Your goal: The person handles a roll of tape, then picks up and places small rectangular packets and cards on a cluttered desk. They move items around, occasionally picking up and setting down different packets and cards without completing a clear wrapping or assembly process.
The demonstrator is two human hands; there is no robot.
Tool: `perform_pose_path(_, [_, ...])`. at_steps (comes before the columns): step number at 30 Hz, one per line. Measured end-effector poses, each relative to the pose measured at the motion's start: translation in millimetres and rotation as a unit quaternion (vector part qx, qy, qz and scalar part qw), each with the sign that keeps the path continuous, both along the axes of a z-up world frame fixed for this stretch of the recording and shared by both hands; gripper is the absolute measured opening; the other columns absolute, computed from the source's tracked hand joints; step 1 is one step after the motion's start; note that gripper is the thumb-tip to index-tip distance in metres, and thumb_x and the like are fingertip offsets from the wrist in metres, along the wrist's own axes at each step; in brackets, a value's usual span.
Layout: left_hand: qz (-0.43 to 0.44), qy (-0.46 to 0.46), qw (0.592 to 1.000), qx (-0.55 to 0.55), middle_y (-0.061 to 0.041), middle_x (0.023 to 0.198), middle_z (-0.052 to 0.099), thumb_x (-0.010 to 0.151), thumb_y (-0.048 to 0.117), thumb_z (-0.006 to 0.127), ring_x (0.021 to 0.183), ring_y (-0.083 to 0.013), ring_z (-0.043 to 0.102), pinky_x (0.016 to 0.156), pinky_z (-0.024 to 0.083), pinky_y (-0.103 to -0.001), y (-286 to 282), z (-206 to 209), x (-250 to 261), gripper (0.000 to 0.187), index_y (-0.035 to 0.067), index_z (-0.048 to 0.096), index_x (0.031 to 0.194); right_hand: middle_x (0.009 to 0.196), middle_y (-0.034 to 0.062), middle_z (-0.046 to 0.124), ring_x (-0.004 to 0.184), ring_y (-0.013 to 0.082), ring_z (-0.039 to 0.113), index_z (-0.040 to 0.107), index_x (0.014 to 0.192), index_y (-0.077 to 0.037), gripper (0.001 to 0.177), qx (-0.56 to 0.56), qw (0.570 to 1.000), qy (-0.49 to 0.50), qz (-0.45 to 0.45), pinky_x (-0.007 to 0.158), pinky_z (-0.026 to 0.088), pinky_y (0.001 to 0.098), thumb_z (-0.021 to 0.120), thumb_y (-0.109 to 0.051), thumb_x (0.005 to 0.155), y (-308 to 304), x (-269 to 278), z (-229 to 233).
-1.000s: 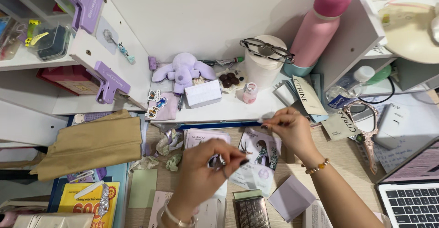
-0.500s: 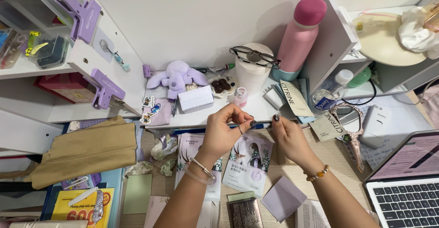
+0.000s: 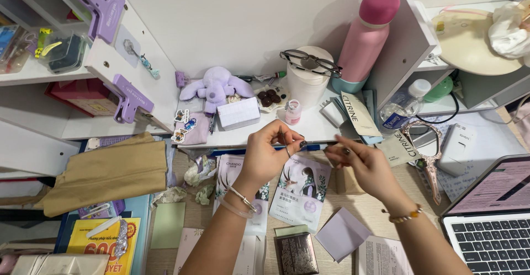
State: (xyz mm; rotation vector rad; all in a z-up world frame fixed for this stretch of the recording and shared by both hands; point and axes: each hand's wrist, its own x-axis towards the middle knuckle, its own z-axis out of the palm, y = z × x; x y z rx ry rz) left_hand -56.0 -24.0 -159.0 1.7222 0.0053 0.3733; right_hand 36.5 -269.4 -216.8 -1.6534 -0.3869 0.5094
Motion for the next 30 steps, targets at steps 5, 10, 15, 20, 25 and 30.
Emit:
perform_pose_path(5, [0.000,-0.007,1.000,-0.009,-0.008,0.091,0.076,0.086,-0.004,0.075,0.089,-0.0104,0.073,0.084,0.060,-0.028,5.5,0.6,-0.5,0.022,0.004,0.055,0.080,0.114,0.0081,0.078,0.101,0.0177,0.076,0.072,0.122,-0.004,0.038,-0.165,0.983,-0.072,-0.036,0.088,0.061,0.0291,0.070,-0.005,0.084,-33.4,-11.0,7.2])
perform_pose_path(10, [-0.006,-0.016,1.000,-0.013,-0.007,0.091,0.075,0.087,-0.003,0.075,0.093,-0.0109,0.073,0.084,0.060,-0.028,7.1,-1.9,-1.2,0.023,0.004,0.055,0.081,0.106,0.0232,0.081,0.099,0.0283,0.077,0.076,0.114,0.008,0.025,-0.082,0.994,0.017,-0.071,0.082,0.060,0.0411,0.070,0.000,0.091,-55.0,-12.1,4.6])
perform_pose_path(15, [-0.010,-0.021,1.000,-0.018,-0.007,0.091,0.074,0.088,-0.003,0.076,0.095,-0.0112,0.074,0.084,0.060,-0.028,7.7,-2.8,-1.6,0.023,0.004,0.055,0.081,0.131,0.0118,0.070,0.121,0.0196,0.068,0.062,0.132,-0.005,0.039,0.024,0.996,0.032,-0.081,0.098,0.052,0.0345,0.054,-0.003,0.093,-63.4,-16.9,14.9])
perform_pose_path(20, [-0.005,-0.014,1.000,-0.027,-0.008,0.092,0.075,0.088,-0.003,0.075,0.092,-0.0104,0.072,0.082,0.059,-0.027,9.1,-3.1,-3.3,0.023,0.004,0.054,0.081,0.127,0.0147,0.072,0.116,0.0260,0.070,0.065,0.128,0.001,0.039,-0.111,0.982,0.043,-0.145,0.096,0.052,0.0364,0.061,0.005,0.089,-80.5,-22.0,14.4])
perform_pose_path(25, [0.000,-0.015,1.000,-0.013,-0.007,0.093,0.077,0.087,-0.002,0.075,0.087,-0.0095,0.071,0.080,0.059,-0.026,8.3,2.1,-2.6,0.022,0.004,0.055,0.081,0.113,0.0284,0.075,0.104,0.0354,0.074,0.069,0.121,0.013,0.027,-0.086,0.980,0.065,-0.170,0.091,0.057,0.0396,0.061,0.007,0.096,-92.9,-21.4,-4.9])
perform_pose_path(30, [0.002,-0.052,0.998,0.024,-0.007,0.090,0.076,0.087,-0.002,0.075,0.095,-0.0120,0.074,0.089,0.059,-0.030,6.8,12.3,-3.4,0.020,0.004,0.056,0.082,0.118,0.0165,0.075,0.108,0.0228,0.074,0.061,0.131,0.003,0.039,-0.070,0.983,0.060,-0.159,0.092,0.054,0.0298,0.049,0.003,0.094,-104.4,-23.4,-16.6])
